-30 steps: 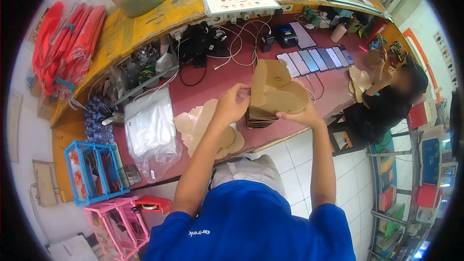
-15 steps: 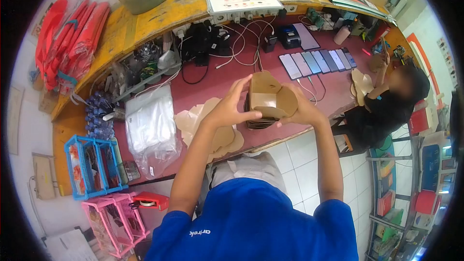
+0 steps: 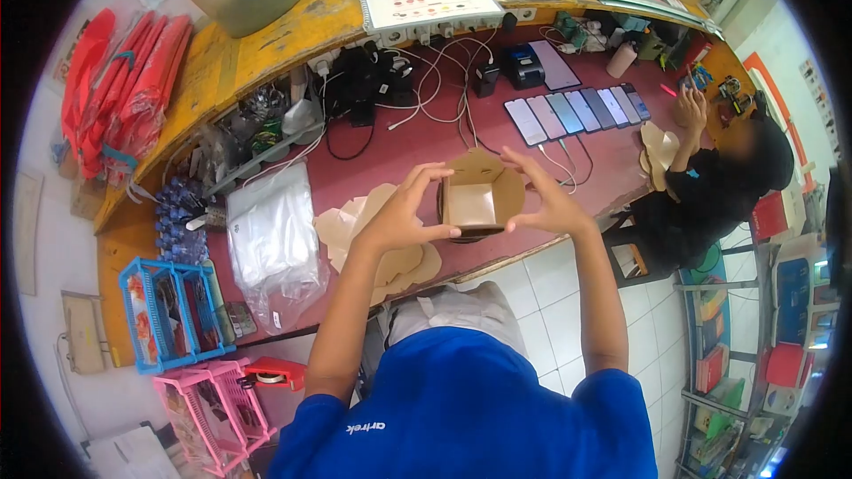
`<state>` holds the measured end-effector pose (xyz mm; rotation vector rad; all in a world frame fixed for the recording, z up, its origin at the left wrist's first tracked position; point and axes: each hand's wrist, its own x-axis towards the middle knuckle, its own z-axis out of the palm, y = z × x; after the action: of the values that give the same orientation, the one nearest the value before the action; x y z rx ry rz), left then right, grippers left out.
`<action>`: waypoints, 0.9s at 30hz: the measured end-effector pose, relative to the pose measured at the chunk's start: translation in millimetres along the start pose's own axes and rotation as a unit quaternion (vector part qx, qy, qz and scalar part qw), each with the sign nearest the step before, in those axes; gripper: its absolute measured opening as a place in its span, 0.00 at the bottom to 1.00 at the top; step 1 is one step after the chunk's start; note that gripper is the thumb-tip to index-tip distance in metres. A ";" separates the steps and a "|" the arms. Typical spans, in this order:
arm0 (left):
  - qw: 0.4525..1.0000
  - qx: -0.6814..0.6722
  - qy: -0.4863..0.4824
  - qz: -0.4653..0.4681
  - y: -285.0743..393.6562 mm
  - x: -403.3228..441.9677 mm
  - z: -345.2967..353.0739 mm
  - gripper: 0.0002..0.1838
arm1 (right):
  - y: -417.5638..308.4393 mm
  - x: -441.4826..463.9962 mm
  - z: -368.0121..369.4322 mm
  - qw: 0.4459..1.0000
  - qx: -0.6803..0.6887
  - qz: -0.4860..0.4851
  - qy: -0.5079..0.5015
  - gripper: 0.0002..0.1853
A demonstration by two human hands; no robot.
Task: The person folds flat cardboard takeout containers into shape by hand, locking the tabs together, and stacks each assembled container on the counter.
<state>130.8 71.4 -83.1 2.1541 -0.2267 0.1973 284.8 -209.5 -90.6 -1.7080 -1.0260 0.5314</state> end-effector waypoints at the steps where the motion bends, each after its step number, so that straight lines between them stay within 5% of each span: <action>1: 1.000 0.002 -0.007 -0.006 3.8 -1.4 -0.4 0.37 | 3.1 1.9 -2.2 0.996 -0.080 -0.018 -0.020 0.64; 4: 0.972 -0.169 0.095 -0.129 -3.5 7.9 20.1 0.24 | 14.3 6.2 3.9 0.988 -0.154 -0.026 -0.023 0.53; 8: 0.971 -0.138 0.167 -0.106 -9.0 12.3 38.3 0.14 | 21.6 12.1 14.6 0.997 -0.073 0.024 0.017 0.41; 10: 0.948 -0.160 0.211 -0.177 -12.6 13.1 41.4 0.16 | 20.9 11.5 10.9 0.999 -0.028 0.040 0.001 0.41; 16: 0.961 -0.055 0.223 -0.155 -13.0 12.3 51.0 0.23 | 30.2 25.7 6.7 0.996 -0.007 0.063 -0.055 0.43; 18: 0.955 -0.116 0.213 -0.173 -9.8 9.0 49.3 0.25 | 32.8 27.1 7.1 0.996 0.000 0.068 -0.059 0.44; 23: 0.947 -0.163 0.225 -0.163 -13.8 -16.0 54.5 0.37 | 12.3 -4.7 17.2 0.988 0.066 0.100 0.100 0.46; 26: 0.941 -0.163 0.218 -0.202 -32.7 -26.6 71.5 0.46 | 28.9 -21.6 35.2 0.982 0.072 0.138 0.108 0.50; 27: 0.950 -0.200 0.184 -0.152 -30.2 -25.9 77.7 0.48 | 34.3 -22.2 41.4 0.981 0.107 0.136 0.084 0.47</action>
<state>117.1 25.8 -156.3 1.6824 0.2610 0.3382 254.8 -209.3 -140.4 -1.6768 -0.5961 0.6367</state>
